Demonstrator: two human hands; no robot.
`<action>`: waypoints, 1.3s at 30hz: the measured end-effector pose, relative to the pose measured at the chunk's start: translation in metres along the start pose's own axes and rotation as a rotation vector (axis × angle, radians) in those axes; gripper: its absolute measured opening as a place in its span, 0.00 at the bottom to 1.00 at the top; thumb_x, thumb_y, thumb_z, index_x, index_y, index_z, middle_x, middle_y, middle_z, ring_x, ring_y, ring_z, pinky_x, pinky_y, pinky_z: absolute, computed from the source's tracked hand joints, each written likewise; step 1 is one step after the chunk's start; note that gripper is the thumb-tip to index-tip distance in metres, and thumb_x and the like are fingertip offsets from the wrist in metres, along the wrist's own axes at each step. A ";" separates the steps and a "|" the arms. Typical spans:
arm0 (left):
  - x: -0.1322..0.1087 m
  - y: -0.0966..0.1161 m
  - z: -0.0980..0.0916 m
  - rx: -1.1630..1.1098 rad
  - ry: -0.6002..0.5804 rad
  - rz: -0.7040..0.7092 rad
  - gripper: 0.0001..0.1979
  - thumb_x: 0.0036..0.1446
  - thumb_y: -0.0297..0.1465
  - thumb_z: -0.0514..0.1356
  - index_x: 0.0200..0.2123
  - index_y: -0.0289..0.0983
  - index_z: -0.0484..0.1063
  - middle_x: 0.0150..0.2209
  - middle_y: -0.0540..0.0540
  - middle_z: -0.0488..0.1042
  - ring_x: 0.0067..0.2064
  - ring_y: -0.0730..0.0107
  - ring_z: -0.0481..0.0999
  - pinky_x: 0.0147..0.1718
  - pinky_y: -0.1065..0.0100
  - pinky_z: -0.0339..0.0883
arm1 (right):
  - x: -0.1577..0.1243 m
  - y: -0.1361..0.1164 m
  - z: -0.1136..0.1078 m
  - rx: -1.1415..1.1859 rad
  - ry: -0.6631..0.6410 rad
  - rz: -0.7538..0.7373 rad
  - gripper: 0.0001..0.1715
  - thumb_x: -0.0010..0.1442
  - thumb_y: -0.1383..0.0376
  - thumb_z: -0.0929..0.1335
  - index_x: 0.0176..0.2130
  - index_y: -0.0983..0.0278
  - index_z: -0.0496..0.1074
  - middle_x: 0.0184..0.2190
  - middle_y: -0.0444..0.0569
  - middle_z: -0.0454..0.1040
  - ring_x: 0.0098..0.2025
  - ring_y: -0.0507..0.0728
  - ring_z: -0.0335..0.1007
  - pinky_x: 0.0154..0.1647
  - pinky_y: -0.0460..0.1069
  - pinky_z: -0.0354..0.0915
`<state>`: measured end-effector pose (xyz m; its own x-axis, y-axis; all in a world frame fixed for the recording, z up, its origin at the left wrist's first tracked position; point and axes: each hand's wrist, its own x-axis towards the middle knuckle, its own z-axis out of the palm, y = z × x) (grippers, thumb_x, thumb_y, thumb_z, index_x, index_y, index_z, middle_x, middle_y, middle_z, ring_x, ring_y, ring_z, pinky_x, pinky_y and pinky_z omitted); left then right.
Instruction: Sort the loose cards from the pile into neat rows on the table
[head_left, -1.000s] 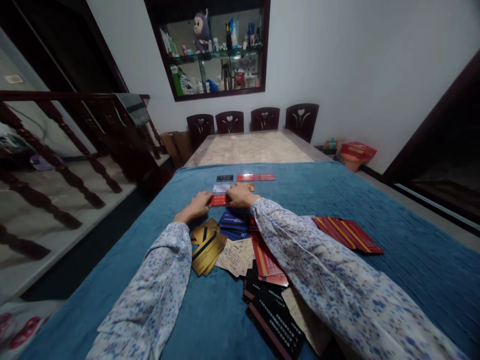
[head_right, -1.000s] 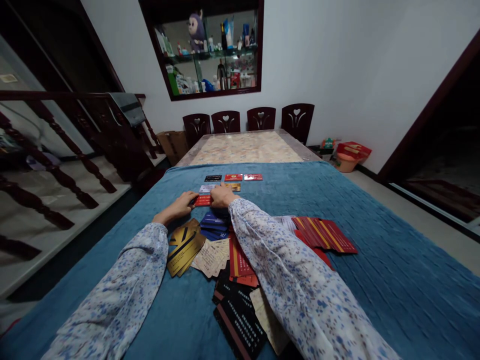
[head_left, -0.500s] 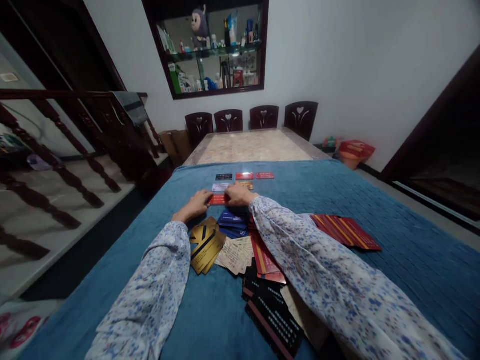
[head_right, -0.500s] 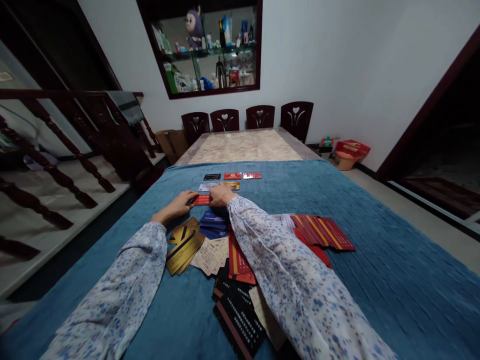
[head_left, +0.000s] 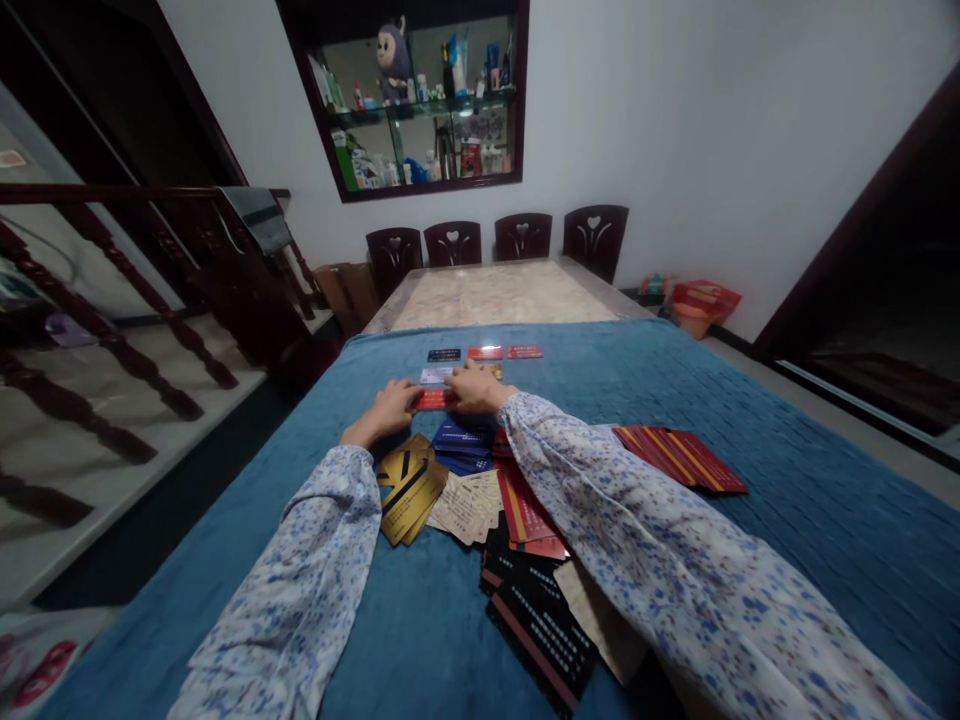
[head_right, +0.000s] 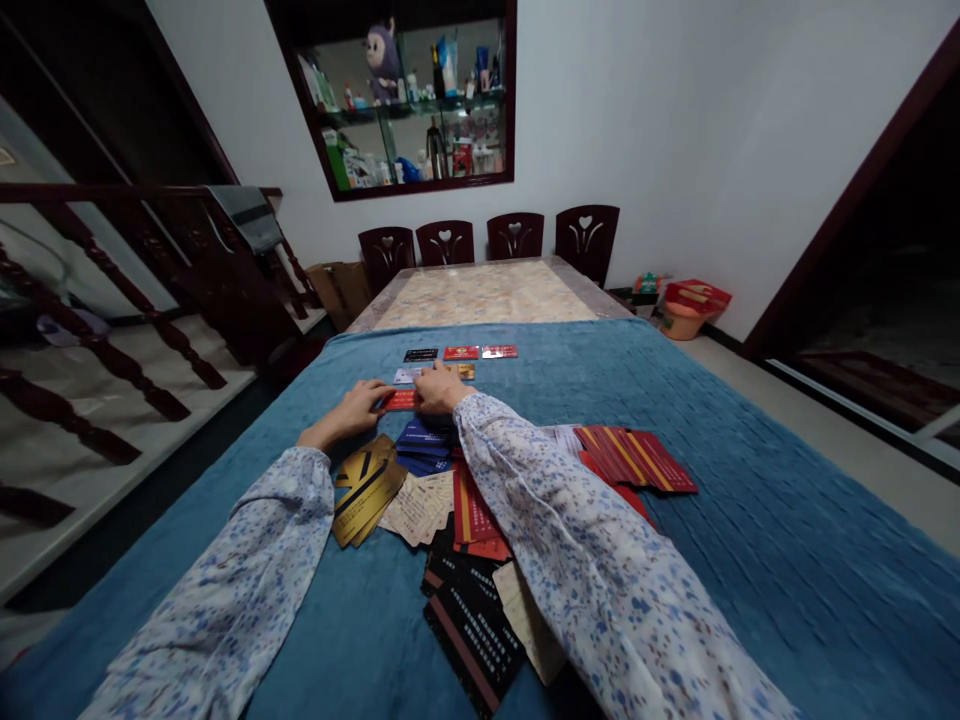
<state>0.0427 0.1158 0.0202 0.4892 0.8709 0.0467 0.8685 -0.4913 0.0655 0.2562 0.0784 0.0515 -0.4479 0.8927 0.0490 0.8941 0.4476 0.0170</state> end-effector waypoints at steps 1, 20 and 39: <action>-0.001 0.001 -0.002 0.004 0.006 0.006 0.23 0.56 0.25 0.57 0.54 0.42 0.77 0.61 0.39 0.71 0.60 0.46 0.66 0.55 0.48 0.66 | -0.003 0.001 -0.002 -0.002 0.007 -0.004 0.24 0.63 0.59 0.67 0.56 0.63 0.76 0.59 0.64 0.73 0.61 0.74 0.63 0.56 0.68 0.65; -0.025 0.045 -0.026 0.032 0.122 0.172 0.22 0.60 0.26 0.56 0.56 0.41 0.76 0.62 0.38 0.72 0.63 0.43 0.64 0.55 0.45 0.63 | -0.089 0.022 0.002 0.066 0.153 -0.028 0.22 0.67 0.60 0.69 0.58 0.60 0.76 0.59 0.59 0.74 0.61 0.68 0.58 0.52 0.60 0.60; -0.070 0.072 -0.006 0.047 0.133 0.269 0.16 0.67 0.33 0.58 0.55 0.38 0.75 0.59 0.36 0.75 0.63 0.45 0.64 0.56 0.43 0.60 | -0.109 -0.002 0.004 0.064 0.127 -0.068 0.23 0.68 0.55 0.68 0.58 0.62 0.76 0.59 0.59 0.74 0.62 0.69 0.58 0.55 0.60 0.58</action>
<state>0.0702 0.0198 0.0276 0.6903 0.6991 0.1862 0.7132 -0.7009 -0.0126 0.3027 -0.0193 0.0420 -0.4992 0.8484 0.1760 0.8577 0.5127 -0.0388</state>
